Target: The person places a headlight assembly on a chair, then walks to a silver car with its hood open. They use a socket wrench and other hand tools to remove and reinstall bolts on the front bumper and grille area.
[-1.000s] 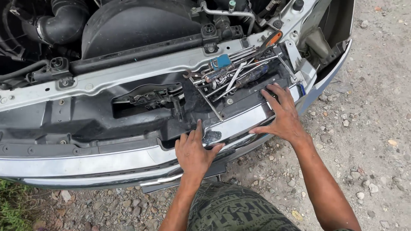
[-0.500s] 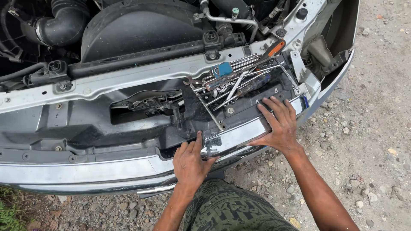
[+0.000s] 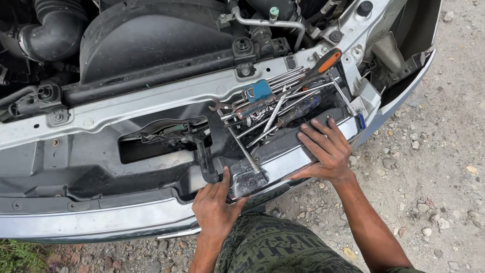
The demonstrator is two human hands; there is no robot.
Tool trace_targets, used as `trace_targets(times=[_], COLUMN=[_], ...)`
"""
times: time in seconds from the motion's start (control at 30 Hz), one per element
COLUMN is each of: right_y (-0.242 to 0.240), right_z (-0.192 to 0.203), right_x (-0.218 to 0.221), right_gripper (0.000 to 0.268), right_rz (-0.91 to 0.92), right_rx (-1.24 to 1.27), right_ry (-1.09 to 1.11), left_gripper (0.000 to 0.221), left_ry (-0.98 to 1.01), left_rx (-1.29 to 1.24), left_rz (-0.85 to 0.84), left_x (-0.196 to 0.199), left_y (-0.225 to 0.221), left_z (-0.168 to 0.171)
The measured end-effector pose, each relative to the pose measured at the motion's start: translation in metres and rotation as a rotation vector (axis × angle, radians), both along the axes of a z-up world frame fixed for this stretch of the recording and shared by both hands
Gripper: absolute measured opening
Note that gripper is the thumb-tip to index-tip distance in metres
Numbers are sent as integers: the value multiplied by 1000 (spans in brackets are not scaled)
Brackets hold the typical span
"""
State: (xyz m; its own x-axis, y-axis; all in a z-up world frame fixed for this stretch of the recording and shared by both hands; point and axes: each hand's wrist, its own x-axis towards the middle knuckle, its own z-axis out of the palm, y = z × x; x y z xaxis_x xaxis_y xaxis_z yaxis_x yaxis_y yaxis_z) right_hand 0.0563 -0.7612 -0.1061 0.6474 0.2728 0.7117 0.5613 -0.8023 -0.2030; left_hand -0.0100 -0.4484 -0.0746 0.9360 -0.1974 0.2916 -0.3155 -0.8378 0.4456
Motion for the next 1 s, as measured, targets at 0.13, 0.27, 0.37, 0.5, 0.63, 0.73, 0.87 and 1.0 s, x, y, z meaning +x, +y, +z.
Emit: trace_targets(times=[0.13, 0.27, 0.37, 0.5, 0.63, 0.73, 0.87, 1.0], right_y=[0, 2, 2, -24, -110, -145, -180, -180], right_z=[-6, -25, -41, -23, -10, 0, -18, -33], right_x=[-2, -11, -25, -38, -16, 27, 72, 95], right_gripper=[99, 96, 91, 95, 112, 119, 123, 123], right_rz=[-34, -71, -74, -67, -195, -196, -111, 189], right_rx=[-2, 23, 81, 111, 342, 435, 400, 666], right_ry=[22, 8, 3, 110, 204, 417, 617, 714], left_gripper=[96, 93, 97, 95, 95, 102, 116, 116], left_ry=[34, 22, 199, 113, 77, 69, 1, -44], left_rx=[40, 25, 56, 45, 100, 192, 230, 249], left_rz=[-31, -47, -9, -29, 27, 139, 272, 288], left_x=[1, 1, 6, 5, 1, 3, 5, 6], left_y=[3, 5, 6, 11, 5, -17, -53, -48], left_z=[-1, -4, 1, -3, -1, 12, 18, 11])
